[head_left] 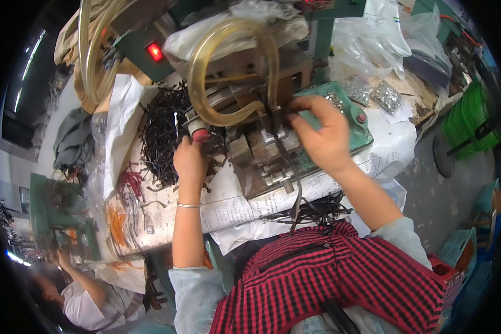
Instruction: The person repeatedly picks small metallic components from a green tray and places them into a press machine, then removes the processed items. The hands work continuously with the tray and machine, handling components one at a time.
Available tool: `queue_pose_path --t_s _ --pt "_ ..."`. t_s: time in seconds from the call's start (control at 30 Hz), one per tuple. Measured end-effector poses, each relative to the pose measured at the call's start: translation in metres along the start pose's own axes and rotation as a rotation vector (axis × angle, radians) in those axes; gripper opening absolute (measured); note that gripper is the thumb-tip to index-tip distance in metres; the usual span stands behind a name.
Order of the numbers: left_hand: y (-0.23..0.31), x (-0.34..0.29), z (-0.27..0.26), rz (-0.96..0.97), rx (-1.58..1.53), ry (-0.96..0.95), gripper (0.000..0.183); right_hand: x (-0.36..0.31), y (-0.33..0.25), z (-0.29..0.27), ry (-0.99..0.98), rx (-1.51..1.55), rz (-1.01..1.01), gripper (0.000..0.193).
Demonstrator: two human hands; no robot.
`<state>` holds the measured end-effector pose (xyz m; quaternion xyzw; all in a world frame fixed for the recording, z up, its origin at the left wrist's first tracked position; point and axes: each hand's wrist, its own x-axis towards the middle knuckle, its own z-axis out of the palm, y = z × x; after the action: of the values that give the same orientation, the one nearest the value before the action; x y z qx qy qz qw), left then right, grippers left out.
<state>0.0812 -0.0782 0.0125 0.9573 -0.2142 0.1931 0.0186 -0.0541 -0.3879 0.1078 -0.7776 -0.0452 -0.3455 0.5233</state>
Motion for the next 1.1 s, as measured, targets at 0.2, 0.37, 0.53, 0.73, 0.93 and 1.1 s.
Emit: queue_pose_path --t_s 0.2,0.37,0.53,0.73,0.93,1.1 --pt "-0.009 0.003 0.019 0.058 -0.036 0.199 0.016 -0.017 0.003 0.025 0.088 0.360 0.245 0.037" --pt "-0.008 0.011 -0.014 -0.019 -0.133 0.494 0.016 -0.013 -0.026 0.026 0.047 0.456 0.330 0.044" --pt "0.084 -0.022 -0.132 -0.447 -1.418 0.319 0.023 -0.023 -0.045 0.006 -0.047 0.424 0.246 0.052" --pt "0.178 -0.038 -0.185 -0.511 -2.204 -0.793 0.030 -0.012 0.084 -0.049 -0.187 -0.424 0.318 0.028" --pt "0.193 -0.037 -0.171 -0.723 -2.366 -0.731 0.025 -0.037 0.076 -0.070 -0.077 -0.418 0.205 0.024" --pt "0.196 -0.036 -0.172 -0.748 -2.372 -0.768 0.025 -0.029 0.104 -0.088 0.081 -0.292 0.312 0.020"
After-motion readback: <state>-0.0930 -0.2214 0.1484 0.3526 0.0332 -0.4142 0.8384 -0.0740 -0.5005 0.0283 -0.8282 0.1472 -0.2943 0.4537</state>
